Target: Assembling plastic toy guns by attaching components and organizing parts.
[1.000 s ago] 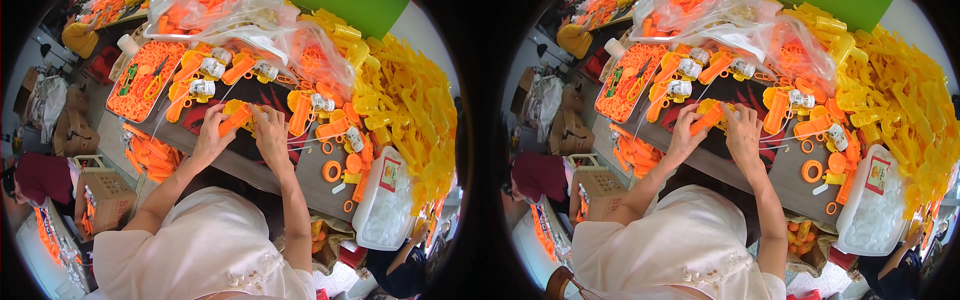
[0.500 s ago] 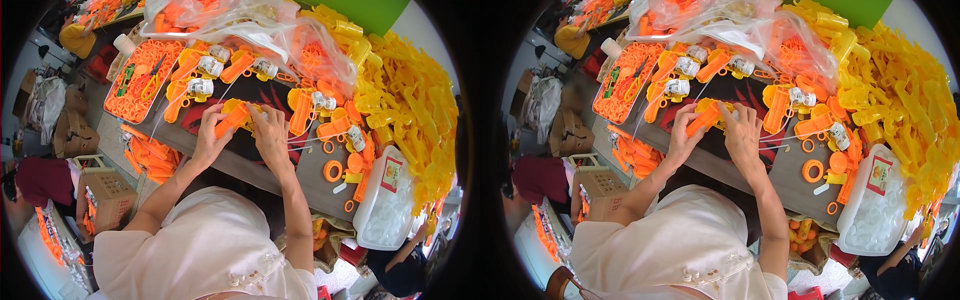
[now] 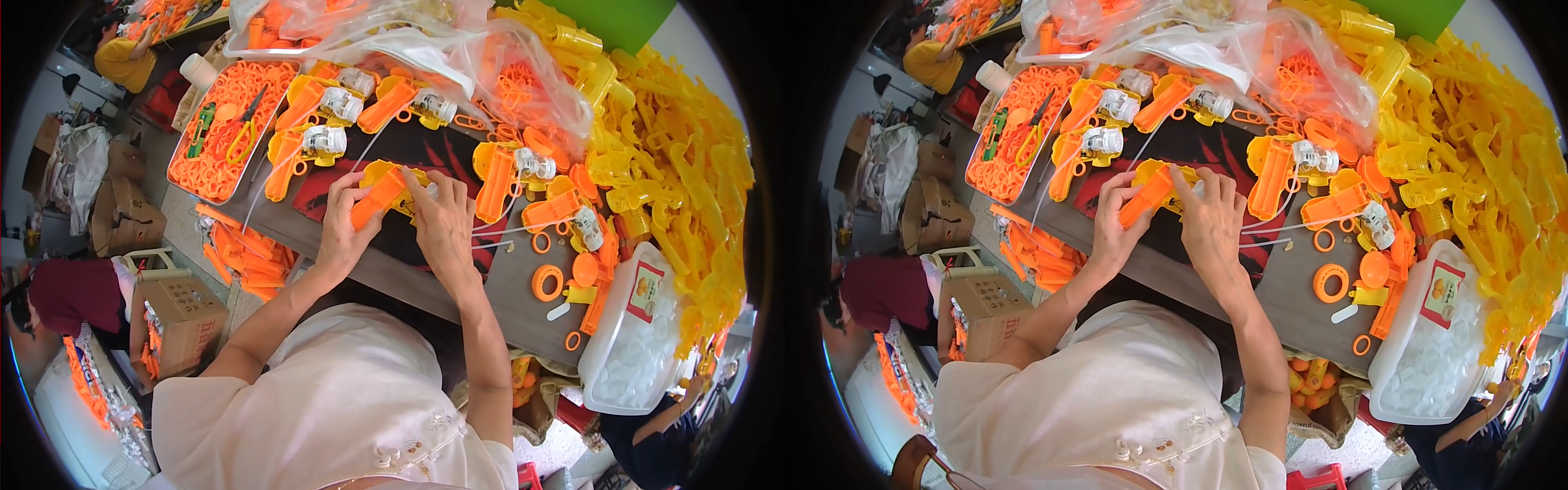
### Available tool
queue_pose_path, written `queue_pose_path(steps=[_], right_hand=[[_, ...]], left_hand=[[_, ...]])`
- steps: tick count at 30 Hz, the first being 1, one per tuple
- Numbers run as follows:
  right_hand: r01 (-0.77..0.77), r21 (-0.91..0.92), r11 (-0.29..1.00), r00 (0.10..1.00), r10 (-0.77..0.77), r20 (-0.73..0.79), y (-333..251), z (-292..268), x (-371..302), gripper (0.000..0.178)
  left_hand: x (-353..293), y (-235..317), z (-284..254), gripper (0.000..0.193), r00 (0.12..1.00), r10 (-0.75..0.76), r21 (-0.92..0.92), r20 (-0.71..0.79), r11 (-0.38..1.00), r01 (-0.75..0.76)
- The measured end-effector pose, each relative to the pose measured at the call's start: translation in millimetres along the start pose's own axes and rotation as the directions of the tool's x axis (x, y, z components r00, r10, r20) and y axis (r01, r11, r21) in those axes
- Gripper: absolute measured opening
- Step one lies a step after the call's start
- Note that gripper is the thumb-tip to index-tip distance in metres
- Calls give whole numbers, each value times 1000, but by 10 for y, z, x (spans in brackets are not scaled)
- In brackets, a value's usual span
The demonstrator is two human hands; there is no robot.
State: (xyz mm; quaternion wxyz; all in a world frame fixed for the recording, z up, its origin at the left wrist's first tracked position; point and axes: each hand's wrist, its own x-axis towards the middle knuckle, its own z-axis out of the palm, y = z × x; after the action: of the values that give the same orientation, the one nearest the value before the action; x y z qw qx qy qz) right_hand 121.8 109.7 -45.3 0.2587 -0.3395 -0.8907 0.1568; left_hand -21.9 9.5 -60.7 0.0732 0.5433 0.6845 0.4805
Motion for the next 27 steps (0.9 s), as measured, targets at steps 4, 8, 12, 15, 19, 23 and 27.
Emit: queue_pose_path(steps=[4, 8, 12, 15, 19, 23, 27], right_hand=[[0, 0, 1000, 1000, 0, 9, -6, -10, 6, 56], [6, 15, 1000, 1000, -6, 12, -52, -58, 41, 57], [2, 5, 1000, 1000, -2, 18, -15, -51, 40, 57], [6, -33, 999, 1000, -5, 20, -55, -43, 1, 56], [22, -50, 999, 1000, -22, -7, -21, 18, 29, 54], [55, -65, 996, 998, -55, 11, -10, -18, 22, 50], [135, 12, 991, 989, -134, -63, 22, -170, -67, 49]], left_hand=[[-6, 13, 12, 39, 1000, -4, 31, -8, 1000, 5], [22, 72, -16, 37, 1000, -30, 50, 0, 998, 30], [40, 18, -10, 39, 999, -6, 34, 40, 999, 5], [-16, -36, -6, 41, 999, 30, 71, 25, 997, -32], [134, 181, -37, 43, 989, 146, 292, -17, 947, -135], [444, 285, -111, 29, 940, 331, 175, 82, 924, -341], [472, -42, 131, 15, 929, 342, -22, 141, 939, -342]])
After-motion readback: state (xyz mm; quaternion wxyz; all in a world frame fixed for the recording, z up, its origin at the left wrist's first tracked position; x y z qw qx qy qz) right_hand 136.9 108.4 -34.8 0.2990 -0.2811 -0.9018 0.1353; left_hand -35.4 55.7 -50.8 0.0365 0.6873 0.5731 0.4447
